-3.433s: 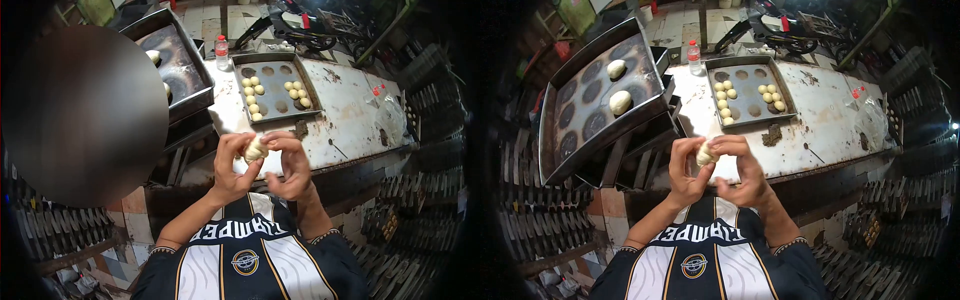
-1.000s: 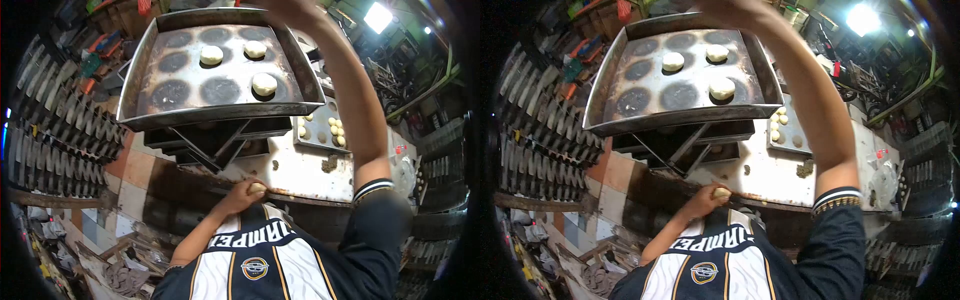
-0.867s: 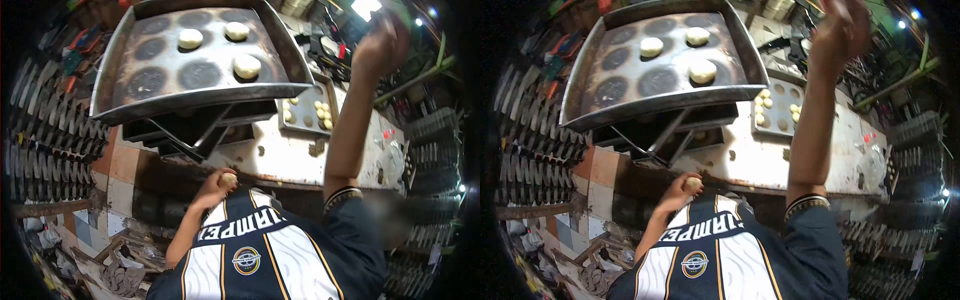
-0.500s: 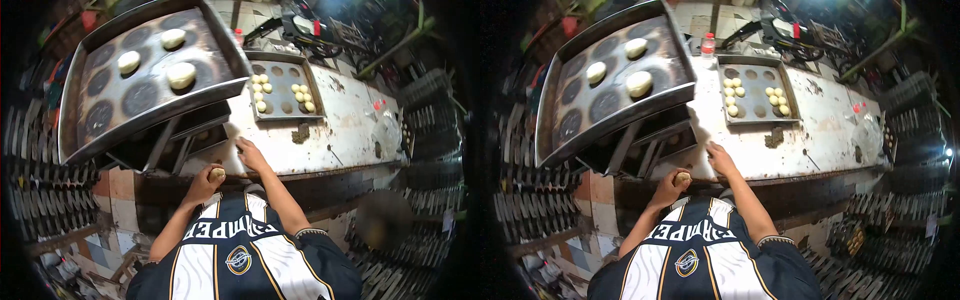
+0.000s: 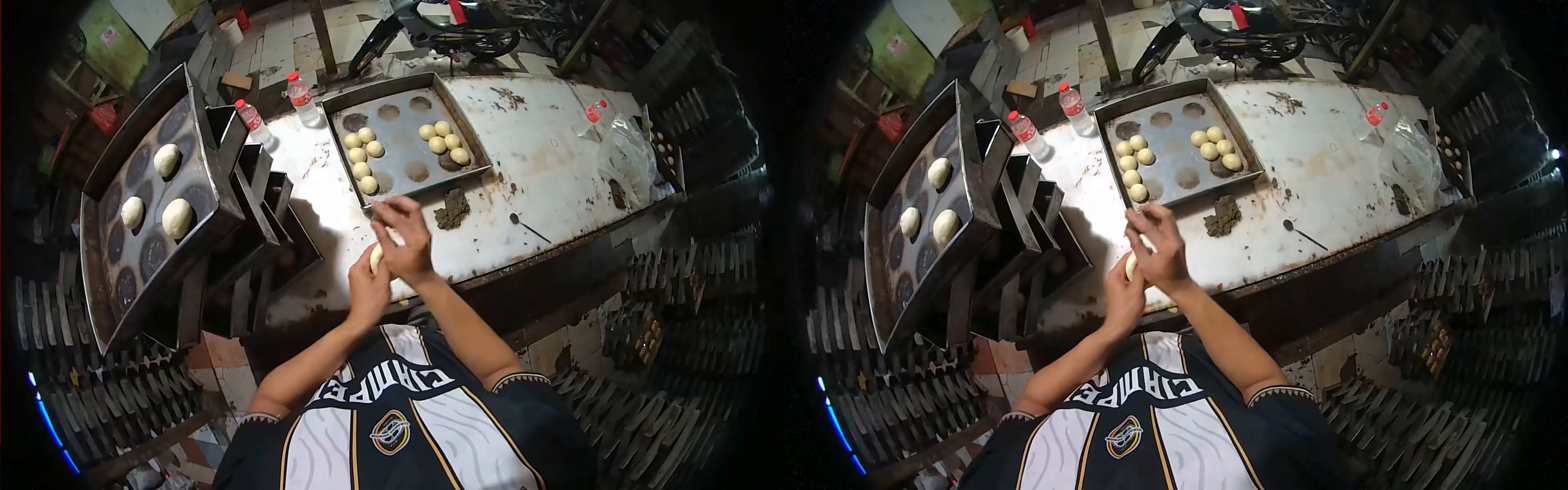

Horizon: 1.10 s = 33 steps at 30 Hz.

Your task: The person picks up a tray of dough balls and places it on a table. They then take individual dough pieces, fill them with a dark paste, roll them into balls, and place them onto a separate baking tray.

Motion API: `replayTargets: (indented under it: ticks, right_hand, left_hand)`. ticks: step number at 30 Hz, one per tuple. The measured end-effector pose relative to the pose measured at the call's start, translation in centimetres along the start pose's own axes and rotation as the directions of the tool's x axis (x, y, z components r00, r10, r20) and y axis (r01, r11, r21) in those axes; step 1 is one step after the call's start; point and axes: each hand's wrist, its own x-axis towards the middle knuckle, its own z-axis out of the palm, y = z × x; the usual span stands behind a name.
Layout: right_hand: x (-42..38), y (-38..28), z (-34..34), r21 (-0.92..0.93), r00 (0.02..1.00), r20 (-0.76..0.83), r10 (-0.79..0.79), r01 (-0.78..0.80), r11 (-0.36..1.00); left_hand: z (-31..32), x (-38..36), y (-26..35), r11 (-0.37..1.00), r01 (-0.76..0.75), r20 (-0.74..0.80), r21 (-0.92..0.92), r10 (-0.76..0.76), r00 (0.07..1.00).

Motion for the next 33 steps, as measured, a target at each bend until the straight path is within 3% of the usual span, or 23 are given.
replayTargets:
  ticks: [1,5,8,9,10,11,12,13,14,15,16,19,20,21,22,23,24,25,27,28,30,32,33]
  right_hand:
    - [1.4,0.1,-0.9,-0.094,0.996,-0.023,-0.083,0.080,0.992]
    - [5.0,-0.8,-5.2,-0.061,0.990,-0.039,-0.133,0.131,0.990]
    - [4.5,-0.2,-6.9,0.074,0.967,0.022,-0.253,0.251,0.965]
    - [4.4,-0.8,-7.3,0.107,0.965,0.133,-0.226,0.213,0.971]
    - [4.5,-0.7,-7.3,0.125,0.933,0.232,-0.274,0.251,0.960]
    - [4.3,-0.6,-7.1,0.146,0.889,0.331,-0.317,0.284,0.948]
    - [3.4,0.0,-6.7,0.206,0.888,0.405,-0.218,0.143,0.968]
    - [3.6,-1.2,-7.2,0.097,0.861,0.474,-0.185,0.158,0.983]
    - [4.3,-2.6,-8.1,-0.007,0.832,0.533,-0.153,0.185,0.983]
    - [4.9,-3.7,-8.7,-0.107,0.803,0.584,-0.118,0.220,0.970]
    - [4.9,-4.0,-8.9,-0.045,0.768,0.637,-0.068,0.125,0.991]
    - [4.2,-5.1,-7.6,0.044,0.748,0.642,-0.169,0.184,0.982]
    - [4.0,-5.4,-7.1,0.053,0.739,0.632,-0.231,0.256,0.965]
    - [3.2,-5.8,-6.3,0.164,0.821,0.555,-0.134,0.050,0.985]
    - [1.8,-6.3,-5.3,0.284,0.874,0.485,-0.010,-0.147,0.947]
    - [0.7,-6.8,-4.0,0.408,0.894,0.429,0.131,-0.322,0.855]
    - [0.0,-7.5,-2.4,0.668,0.884,0.407,0.230,-0.460,0.585]
    - [-0.2,-8.7,-2.1,0.695,0.793,0.503,0.343,-0.607,0.385]
    - [-0.5,-9.7,-2.4,0.678,0.772,0.575,0.271,-0.635,0.370]
    - [-0.4,-10.4,-2.1,0.684,0.850,0.490,0.192,-0.512,0.520]
    - [0.6,-11.8,-2.3,0.605,0.921,0.384,0.062,-0.302,0.737]
    - [1.1,-12.1,-2.7,0.597,0.930,0.367,-0.029,-0.212,0.774]
    - [1.3,-13.0,-2.4,0.612,0.941,0.332,-0.062,-0.165,0.773]
  left_hand:
    - [1.6,0.3,0.5,0.998,-0.033,-0.041,-0.051,0.031,0.999]
    - [3.6,0.6,4.6,0.922,0.046,-0.021,-0.384,-0.058,0.998]
    - [2.5,2.2,5.8,0.694,0.216,0.092,-0.687,-0.212,0.973]
    - [1.8,2.6,6.2,0.599,0.245,0.120,-0.762,-0.241,0.963]
    - [-0.1,3.0,5.5,0.438,0.384,0.388,-0.812,-0.085,0.918]
    - [-0.1,2.3,4.6,0.645,0.283,0.313,-0.710,-0.071,0.947]
    - [0.4,1.2,6.6,0.810,0.174,0.241,-0.560,-0.041,0.970]
    - [0.6,0.4,7.7,0.926,0.060,0.173,-0.372,0.005,0.985]
    - [-0.3,0.4,7.4,0.964,-0.017,0.176,-0.264,0.065,0.982]
    - [-1.0,0.4,7.6,0.952,0.012,0.214,-0.305,0.057,0.975]
    - [-1.7,0.5,8.0,0.938,0.042,0.251,-0.345,0.049,0.967]
    - [-5.1,0.5,7.8,0.872,0.253,0.464,-0.419,-0.033,0.885]
    - [-5.7,0.2,7.7,0.909,0.172,0.460,-0.380,0.024,0.888]
    - [-6.4,-0.1,7.8,0.937,0.089,0.460,-0.337,0.082,0.884]
    - [-6.8,-0.3,8.1,0.961,-0.189,0.344,-0.201,0.250,0.905]
    - [-7.0,-0.6,8.8,0.899,-0.437,0.253,-0.026,0.429,0.867]
    - [-7.4,-1.1,10.3,0.824,-0.560,0.204,0.082,0.536,0.819]
    - [-8.0,-1.4,10.1,0.817,-0.575,0.169,0.051,0.560,0.811]
    - [-9.0,-1.9,9.4,0.798,-0.603,0.111,-0.016,0.601,0.792]
    - [-9.1,-2.0,9.0,0.813,-0.543,0.060,-0.210,0.565,0.823]
    - [-9.9,-2.4,9.2,0.740,-0.672,0.046,-0.011,0.672,0.739]
    - [-10.2,-2.4,9.2,0.599,-0.774,0.063,0.205,0.781,0.622]
    - [-10.2,-2.8,9.5,0.717,-0.688,0.050,0.115,0.688,0.724]
